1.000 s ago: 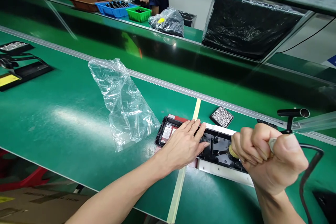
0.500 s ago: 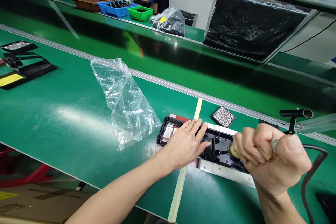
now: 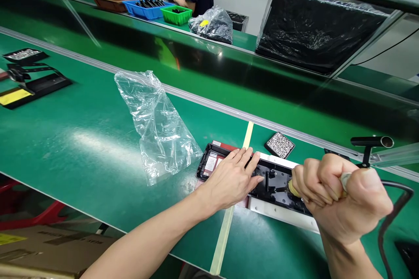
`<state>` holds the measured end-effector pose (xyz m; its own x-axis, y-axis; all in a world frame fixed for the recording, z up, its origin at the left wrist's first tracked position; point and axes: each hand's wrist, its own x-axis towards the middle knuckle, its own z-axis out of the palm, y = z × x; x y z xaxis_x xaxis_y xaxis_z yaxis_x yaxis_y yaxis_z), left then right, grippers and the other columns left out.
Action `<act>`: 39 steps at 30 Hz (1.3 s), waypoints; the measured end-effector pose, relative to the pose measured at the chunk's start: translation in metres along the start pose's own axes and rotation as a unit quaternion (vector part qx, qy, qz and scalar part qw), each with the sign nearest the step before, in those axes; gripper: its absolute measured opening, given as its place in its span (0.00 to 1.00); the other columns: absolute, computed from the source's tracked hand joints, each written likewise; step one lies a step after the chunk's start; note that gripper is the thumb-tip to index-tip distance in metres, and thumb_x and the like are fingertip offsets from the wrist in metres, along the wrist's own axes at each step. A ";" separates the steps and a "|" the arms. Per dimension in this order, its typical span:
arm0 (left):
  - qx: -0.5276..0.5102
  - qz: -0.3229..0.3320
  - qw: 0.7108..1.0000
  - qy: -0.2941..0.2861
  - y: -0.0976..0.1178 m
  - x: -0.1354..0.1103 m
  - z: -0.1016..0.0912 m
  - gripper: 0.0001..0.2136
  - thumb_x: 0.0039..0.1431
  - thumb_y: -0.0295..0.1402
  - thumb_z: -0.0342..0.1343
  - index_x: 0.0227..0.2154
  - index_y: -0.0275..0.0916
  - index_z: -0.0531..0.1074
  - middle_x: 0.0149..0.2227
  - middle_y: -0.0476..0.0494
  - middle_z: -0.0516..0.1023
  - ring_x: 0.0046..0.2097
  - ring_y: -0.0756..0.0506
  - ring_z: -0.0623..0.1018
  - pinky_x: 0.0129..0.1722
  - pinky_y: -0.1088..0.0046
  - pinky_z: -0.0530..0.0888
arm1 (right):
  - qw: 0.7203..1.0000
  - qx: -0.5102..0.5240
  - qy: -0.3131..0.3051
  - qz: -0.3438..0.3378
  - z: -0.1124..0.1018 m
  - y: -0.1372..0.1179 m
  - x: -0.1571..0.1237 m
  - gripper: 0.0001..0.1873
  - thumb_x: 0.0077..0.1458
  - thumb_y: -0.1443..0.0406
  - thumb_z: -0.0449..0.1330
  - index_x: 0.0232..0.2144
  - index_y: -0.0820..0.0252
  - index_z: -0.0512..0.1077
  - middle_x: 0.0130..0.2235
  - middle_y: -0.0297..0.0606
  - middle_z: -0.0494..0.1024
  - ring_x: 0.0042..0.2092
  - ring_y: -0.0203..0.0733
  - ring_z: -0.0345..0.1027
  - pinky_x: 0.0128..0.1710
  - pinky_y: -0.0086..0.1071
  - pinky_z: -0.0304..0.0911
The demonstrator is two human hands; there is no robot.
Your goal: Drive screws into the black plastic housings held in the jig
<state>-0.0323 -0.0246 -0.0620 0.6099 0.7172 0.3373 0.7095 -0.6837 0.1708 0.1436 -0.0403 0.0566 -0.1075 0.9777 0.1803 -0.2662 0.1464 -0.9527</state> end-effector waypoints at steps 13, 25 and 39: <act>0.007 -0.001 1.000 0.004 0.000 0.000 0.001 0.30 0.80 0.46 0.41 0.69 0.24 0.60 0.68 0.21 0.70 0.70 0.32 0.71 0.69 0.54 0.70 | 1.000 0.015 0.017 -0.007 0.005 0.001 0.000 0.34 0.60 0.48 0.65 0.16 0.57 0.53 0.14 0.28 0.47 0.17 0.31 0.40 0.14 0.32 0.39; 0.001 -0.001 1.000 -0.005 -0.001 0.000 0.000 0.30 0.80 0.46 0.40 0.70 0.24 0.60 0.69 0.22 0.69 0.71 0.31 0.71 0.70 0.54 0.69 | 1.000 0.012 0.010 -0.009 0.005 0.001 0.000 0.33 0.61 0.49 0.64 0.16 0.57 0.52 0.14 0.28 0.47 0.17 0.32 0.40 0.14 0.32 0.39; 0.002 -0.004 1.000 -0.002 0.000 0.001 -0.001 0.29 0.80 0.46 0.41 0.69 0.25 0.60 0.69 0.21 0.69 0.71 0.32 0.71 0.70 0.54 0.68 | 1.000 -0.008 -0.011 0.003 -0.001 -0.002 0.000 0.32 0.62 0.48 0.64 0.17 0.56 0.55 0.14 0.29 0.49 0.17 0.33 0.43 0.16 0.32 0.44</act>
<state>-0.0321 -0.0244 -0.0609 0.6064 0.7227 0.3316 0.7152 -0.6780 0.1698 0.1452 -0.0405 0.0578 -0.1292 0.9751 0.1805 -0.2508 0.1439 -0.9573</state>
